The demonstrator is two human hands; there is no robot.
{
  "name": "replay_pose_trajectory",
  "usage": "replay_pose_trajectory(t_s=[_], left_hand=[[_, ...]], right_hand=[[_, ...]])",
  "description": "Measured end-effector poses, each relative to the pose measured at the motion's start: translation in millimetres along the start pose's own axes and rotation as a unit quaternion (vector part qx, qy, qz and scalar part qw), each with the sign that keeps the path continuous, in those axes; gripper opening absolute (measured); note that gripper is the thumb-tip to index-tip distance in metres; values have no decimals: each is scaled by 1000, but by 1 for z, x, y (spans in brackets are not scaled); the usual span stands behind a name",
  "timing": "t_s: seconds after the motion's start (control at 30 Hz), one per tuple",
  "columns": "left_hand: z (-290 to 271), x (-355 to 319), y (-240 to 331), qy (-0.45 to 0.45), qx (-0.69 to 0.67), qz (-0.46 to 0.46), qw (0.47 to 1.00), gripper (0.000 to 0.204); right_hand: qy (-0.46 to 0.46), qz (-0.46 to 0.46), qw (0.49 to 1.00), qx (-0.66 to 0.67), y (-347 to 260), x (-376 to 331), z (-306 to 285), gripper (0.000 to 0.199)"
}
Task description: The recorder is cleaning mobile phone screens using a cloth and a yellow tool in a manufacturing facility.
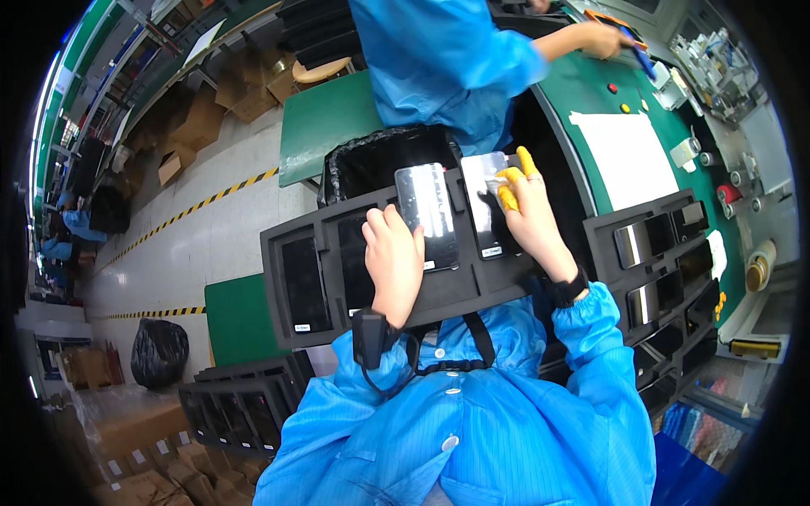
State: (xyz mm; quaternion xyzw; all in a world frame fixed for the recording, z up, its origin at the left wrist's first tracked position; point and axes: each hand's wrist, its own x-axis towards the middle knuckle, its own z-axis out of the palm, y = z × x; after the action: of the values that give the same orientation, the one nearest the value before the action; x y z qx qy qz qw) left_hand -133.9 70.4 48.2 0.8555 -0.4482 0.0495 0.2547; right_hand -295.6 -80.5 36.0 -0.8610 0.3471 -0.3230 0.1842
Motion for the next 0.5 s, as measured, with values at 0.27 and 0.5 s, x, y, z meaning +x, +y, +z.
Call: replay_pose_trajectory(t_s=[0.27,0.5], left_hand=[[-69,-33,-93,-32,127,-148,980,36],[-68,-37,-134,-75,161,-186,966,85]], right_hand=[[-329,-11,911,250,-112,-20,16,31],[-345,273,783,440,-141,-25,83,30]])
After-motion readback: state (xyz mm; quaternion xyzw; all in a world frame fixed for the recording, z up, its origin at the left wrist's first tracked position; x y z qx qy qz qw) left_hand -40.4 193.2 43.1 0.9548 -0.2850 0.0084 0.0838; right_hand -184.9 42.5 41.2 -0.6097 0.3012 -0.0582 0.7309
